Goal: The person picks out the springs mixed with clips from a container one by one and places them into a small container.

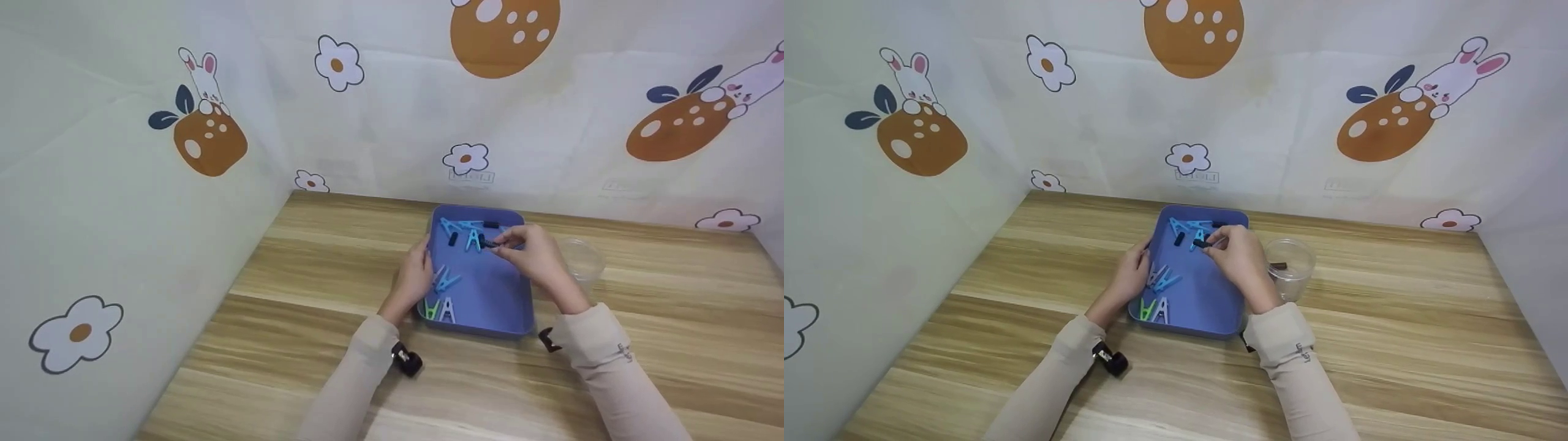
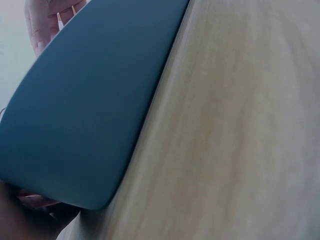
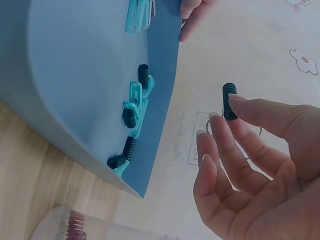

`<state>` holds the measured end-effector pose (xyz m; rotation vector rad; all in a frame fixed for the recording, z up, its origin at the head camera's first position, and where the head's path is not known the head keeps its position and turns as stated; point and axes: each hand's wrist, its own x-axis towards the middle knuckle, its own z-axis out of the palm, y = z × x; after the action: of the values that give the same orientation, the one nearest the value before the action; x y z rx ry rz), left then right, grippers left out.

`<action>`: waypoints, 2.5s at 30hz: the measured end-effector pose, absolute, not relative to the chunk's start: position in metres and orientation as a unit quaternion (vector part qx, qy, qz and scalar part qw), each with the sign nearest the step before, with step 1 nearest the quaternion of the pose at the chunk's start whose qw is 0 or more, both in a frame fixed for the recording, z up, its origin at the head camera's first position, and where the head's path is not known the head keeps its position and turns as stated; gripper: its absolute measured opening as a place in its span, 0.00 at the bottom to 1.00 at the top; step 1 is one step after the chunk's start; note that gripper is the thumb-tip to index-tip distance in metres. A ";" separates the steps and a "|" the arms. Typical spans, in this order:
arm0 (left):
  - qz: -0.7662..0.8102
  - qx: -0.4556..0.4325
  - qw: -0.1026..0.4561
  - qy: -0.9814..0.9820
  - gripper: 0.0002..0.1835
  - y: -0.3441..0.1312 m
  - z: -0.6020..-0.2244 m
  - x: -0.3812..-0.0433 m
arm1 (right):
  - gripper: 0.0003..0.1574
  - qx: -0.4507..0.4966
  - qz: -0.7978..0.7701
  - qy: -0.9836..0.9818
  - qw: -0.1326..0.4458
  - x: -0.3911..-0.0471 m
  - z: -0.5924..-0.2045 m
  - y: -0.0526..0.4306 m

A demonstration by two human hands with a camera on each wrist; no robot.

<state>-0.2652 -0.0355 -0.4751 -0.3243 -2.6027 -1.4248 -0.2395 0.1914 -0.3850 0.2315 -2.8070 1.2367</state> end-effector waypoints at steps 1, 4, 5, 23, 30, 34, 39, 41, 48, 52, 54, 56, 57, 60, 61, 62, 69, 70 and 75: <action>-0.477 -0.115 0.086 -0.867 0.24 -0.035 -0.476 -0.266 | 0.09 0.075 0.401 -0.912 0.034 -0.239 -0.385 0.192; -0.478 -0.131 0.108 -0.862 0.23 -0.035 -0.478 -0.267 | 0.09 0.070 0.399 -0.913 0.039 -0.236 -0.384 0.194; -0.480 -0.131 0.107 -0.861 0.23 -0.035 -0.478 -0.267 | 0.09 0.067 0.399 -0.914 0.041 -0.236 -0.384 0.194; -0.496 -0.123 0.078 -0.856 0.24 -0.035 -0.477 -0.267 | 0.09 0.069 0.403 -0.911 0.056 -0.226 -0.383 0.204; -0.492 -0.126 0.082 -0.858 0.24 -0.036 -0.477 -0.268 | 0.10 0.068 0.406 -0.910 0.055 -0.222 -0.384 0.209; -0.488 -0.130 0.089 -0.859 0.23 -0.036 -0.477 -0.269 | 0.10 0.056 0.409 -0.910 0.049 -0.218 -0.382 0.210; -0.489 -0.126 0.083 -0.859 0.24 -0.036 -0.477 -0.268 | 0.11 0.051 0.412 -0.908 0.051 -0.216 -0.381 0.214; -0.489 -0.124 0.080 -0.860 0.24 -0.036 -0.476 -0.268 | 0.11 0.049 0.416 -0.907 0.051 -0.215 -0.381 0.216; -0.494 -0.114 0.065 -0.859 0.24 -0.037 -0.476 -0.266 | 0.11 0.048 0.428 -0.901 0.056 -0.212 -0.382 0.221; -0.492 -0.113 0.063 -0.861 0.25 -0.037 -0.477 -0.267 | 0.12 0.049 0.434 -0.898 0.063 -0.211 -0.383 0.225; -0.493 -0.111 0.060 -0.861 0.25 -0.038 -0.477 -0.267 | 0.12 0.047 0.426 -0.901 0.071 -0.210 -0.383 0.226; -0.493 -0.108 0.057 -0.861 0.25 -0.038 -0.477 -0.267 | 0.12 0.044 0.414 -0.905 0.083 -0.209 -0.383 0.228; -0.493 -0.107 0.056 -0.862 0.25 -0.038 -0.477 -0.267 | 0.12 0.043 0.408 -0.907 0.090 -0.209 -0.384 0.229; -0.486 -0.114 0.067 -0.864 0.24 -0.037 -0.477 -0.267 | 0.12 0.042 0.397 -0.911 0.105 -0.209 -0.386 0.231; -0.483 -0.117 0.071 -0.865 0.24 -0.037 -0.477 -0.267 | 0.12 0.042 0.398 -0.910 0.106 -0.209 -0.386 0.232; -0.481 -0.119 0.075 -0.865 0.24 -0.037 -0.477 -0.267 | 0.12 0.042 0.402 -0.909 0.106 -0.209 -0.387 0.232; -0.475 -0.127 0.088 -0.866 0.23 -0.038 -0.477 -0.267 | 0.12 0.041 0.425 -0.899 0.097 -0.207 -0.390 0.236; -0.476 -0.124 0.086 -0.867 0.23 -0.038 -0.477 -0.266 | 0.12 0.041 0.427 -0.898 0.098 -0.207 -0.390 0.236; -0.476 -0.116 0.074 -0.869 0.24 -0.037 -0.477 -0.267 | 0.12 0.039 0.423 -0.899 0.105 -0.205 -0.391 0.238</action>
<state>-0.2668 -0.0368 -0.4767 -0.3473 -2.6079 -1.4297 -0.2049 0.2383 -0.3909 0.1154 -2.6512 1.2468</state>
